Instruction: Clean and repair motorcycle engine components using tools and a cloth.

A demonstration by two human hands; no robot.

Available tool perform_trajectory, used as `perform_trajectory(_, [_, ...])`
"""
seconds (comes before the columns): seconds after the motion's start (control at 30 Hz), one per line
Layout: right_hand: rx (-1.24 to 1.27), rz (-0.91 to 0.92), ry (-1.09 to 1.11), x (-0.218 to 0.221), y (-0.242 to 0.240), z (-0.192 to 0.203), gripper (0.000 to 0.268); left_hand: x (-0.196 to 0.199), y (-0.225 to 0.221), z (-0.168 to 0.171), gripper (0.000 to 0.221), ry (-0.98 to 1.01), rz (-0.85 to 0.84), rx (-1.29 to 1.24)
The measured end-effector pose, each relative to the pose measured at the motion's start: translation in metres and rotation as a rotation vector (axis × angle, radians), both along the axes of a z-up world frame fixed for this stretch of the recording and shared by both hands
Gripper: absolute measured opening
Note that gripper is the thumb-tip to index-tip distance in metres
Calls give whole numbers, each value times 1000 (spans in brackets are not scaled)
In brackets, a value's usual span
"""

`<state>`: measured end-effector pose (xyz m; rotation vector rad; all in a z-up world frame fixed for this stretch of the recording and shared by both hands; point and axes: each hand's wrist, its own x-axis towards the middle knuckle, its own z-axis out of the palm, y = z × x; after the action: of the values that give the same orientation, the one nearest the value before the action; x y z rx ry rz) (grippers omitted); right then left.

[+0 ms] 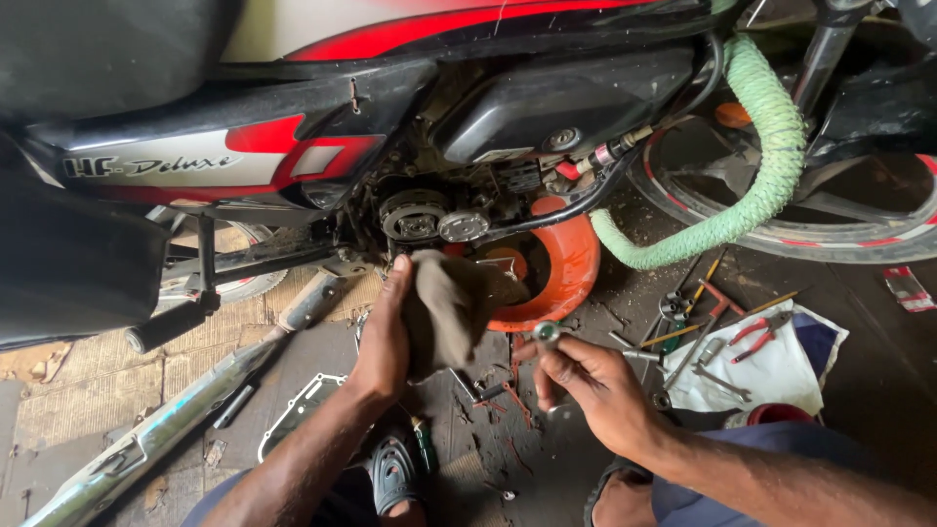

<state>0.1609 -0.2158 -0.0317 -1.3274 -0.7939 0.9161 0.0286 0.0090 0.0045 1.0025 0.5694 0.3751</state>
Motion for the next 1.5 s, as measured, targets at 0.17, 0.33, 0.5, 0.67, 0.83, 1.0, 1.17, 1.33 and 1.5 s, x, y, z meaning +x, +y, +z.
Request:
perform_trajectory(0.17, [-215,-39,-77,7,2,-27,26,-6,-3,-37,59,66,-237,206])
perform_trajectory(0.33, [-394,-86,-476,12,0,-31,16,-6,-24,5,31,165,-486,696])
perform_trajectory(0.5, [-39,46,-1147,10,6,8,17,-9,-20,-10,31,161,-663,986])
perform_trajectory(0.67, [-58,221,-1584,13,4,11,22,-8,-50,11,39,355,-831,1403])
perform_trajectory(0.83, [-152,78,-1090,21,4,-14,19,-8,-42,-14,33,187,-499,1237])
perform_trajectory(1.0, [-248,46,-55,6,3,-51,18,0,-44,-21,23,117,-301,739])
perform_trajectory(1.17, [-308,28,237,3,-1,-72,18,0,-35,-4,23,252,-267,1052])
perform_trajectory(1.33, [-689,45,336,26,-34,-155,25,-2,-32,4,23,173,-231,1191])
perform_trajectory(1.5, [-990,-249,206,96,-100,-320,42,-7,-34,-1,21,221,-298,1327])
